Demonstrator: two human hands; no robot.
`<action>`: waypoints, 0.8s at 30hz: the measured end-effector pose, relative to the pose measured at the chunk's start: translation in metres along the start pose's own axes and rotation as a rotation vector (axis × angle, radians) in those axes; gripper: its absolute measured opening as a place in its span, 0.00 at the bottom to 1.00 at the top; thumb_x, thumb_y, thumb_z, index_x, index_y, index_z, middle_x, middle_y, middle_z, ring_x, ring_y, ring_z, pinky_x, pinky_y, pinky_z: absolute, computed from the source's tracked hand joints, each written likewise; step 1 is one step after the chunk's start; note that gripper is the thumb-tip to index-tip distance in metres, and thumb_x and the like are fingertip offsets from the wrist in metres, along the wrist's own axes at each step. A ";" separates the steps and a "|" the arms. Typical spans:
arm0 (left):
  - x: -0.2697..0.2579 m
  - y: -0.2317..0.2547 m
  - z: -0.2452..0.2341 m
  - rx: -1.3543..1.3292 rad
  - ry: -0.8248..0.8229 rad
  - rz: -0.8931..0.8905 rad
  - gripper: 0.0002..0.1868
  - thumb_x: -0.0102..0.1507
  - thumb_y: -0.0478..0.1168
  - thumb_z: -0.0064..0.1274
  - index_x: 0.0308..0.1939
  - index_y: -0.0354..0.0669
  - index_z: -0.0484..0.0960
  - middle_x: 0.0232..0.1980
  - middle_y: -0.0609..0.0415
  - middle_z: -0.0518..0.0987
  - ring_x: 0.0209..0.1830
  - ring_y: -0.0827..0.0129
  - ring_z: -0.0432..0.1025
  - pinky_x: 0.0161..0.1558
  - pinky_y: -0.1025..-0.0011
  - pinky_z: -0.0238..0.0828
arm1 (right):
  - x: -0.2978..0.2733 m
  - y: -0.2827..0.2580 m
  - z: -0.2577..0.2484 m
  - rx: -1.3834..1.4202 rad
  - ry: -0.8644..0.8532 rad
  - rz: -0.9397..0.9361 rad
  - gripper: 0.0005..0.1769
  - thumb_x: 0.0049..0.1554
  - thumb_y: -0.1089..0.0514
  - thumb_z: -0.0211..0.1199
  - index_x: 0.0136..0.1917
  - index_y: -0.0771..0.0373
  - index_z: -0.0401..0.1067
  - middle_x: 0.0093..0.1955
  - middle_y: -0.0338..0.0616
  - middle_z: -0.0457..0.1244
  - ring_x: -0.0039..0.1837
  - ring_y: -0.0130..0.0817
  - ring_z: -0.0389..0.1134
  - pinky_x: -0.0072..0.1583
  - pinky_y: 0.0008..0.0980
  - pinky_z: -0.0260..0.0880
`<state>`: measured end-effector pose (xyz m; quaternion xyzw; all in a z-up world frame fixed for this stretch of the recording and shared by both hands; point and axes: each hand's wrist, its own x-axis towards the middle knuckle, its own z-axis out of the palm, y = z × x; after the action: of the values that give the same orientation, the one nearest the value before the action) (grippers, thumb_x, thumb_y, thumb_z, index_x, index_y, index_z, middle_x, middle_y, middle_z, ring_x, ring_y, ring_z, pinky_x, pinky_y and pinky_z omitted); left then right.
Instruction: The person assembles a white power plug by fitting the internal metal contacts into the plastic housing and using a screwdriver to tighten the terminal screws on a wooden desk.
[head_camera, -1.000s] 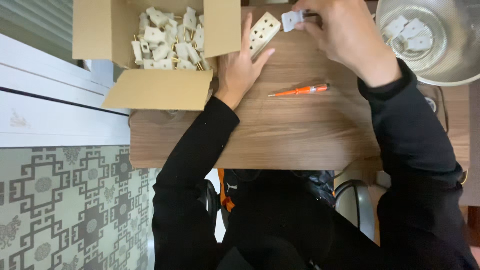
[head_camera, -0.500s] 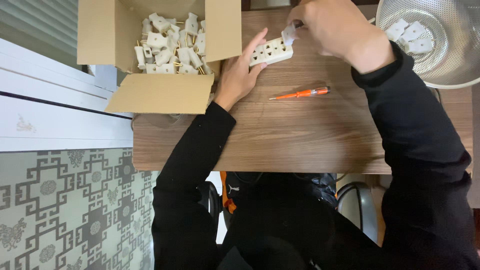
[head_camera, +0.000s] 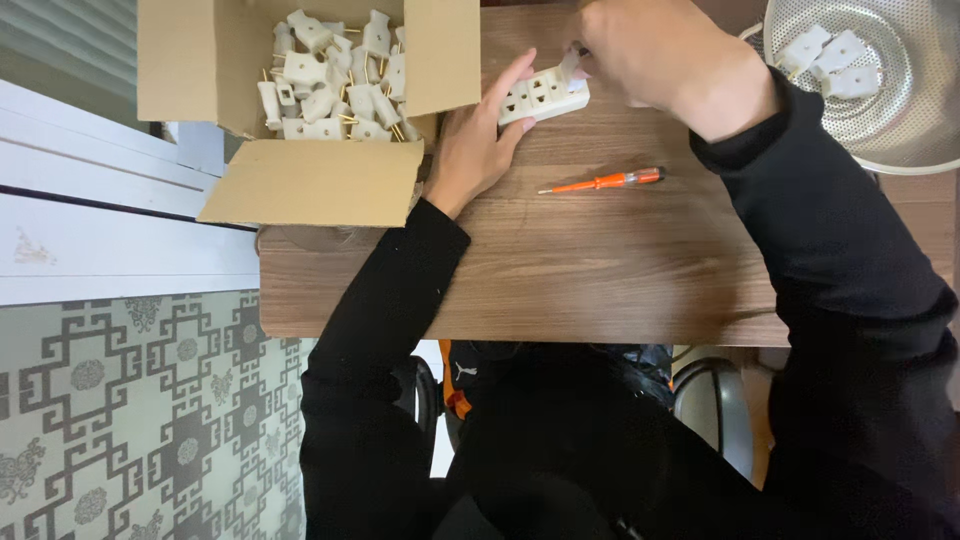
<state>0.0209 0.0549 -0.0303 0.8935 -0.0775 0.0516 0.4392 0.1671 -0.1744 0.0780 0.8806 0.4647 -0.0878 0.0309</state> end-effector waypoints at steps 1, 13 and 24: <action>0.000 0.001 0.001 -0.032 -0.026 -0.042 0.43 0.79 0.39 0.55 0.94 0.73 0.54 0.89 0.57 0.81 0.68 0.61 0.82 0.57 0.67 0.71 | -0.002 -0.003 -0.002 0.009 -0.010 0.010 0.05 0.69 0.62 0.68 0.52 0.53 0.83 0.40 0.49 0.72 0.43 0.54 0.73 0.44 0.55 0.70; -0.003 0.013 -0.009 0.086 0.008 0.028 0.42 0.79 0.41 0.58 0.94 0.69 0.57 0.88 0.56 0.83 0.69 0.52 0.88 0.60 0.59 0.83 | -0.073 -0.012 -0.003 -0.152 0.521 -0.215 0.24 0.74 0.61 0.74 0.81 0.62 0.80 0.67 0.53 0.77 0.62 0.56 0.79 0.60 0.50 0.79; -0.004 0.020 -0.005 0.119 0.011 0.035 0.38 0.79 0.44 0.57 0.93 0.59 0.63 0.84 0.52 0.77 0.80 0.54 0.75 0.69 0.52 0.78 | -0.136 -0.035 0.100 0.091 0.659 -0.224 0.25 0.76 0.36 0.71 0.64 0.61 0.84 0.57 0.49 0.74 0.57 0.49 0.77 0.63 0.51 0.81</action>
<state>0.0135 0.0470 -0.0119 0.9163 -0.0876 0.0686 0.3846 0.0508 -0.2790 0.0057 0.8055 0.5391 0.1778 -0.1701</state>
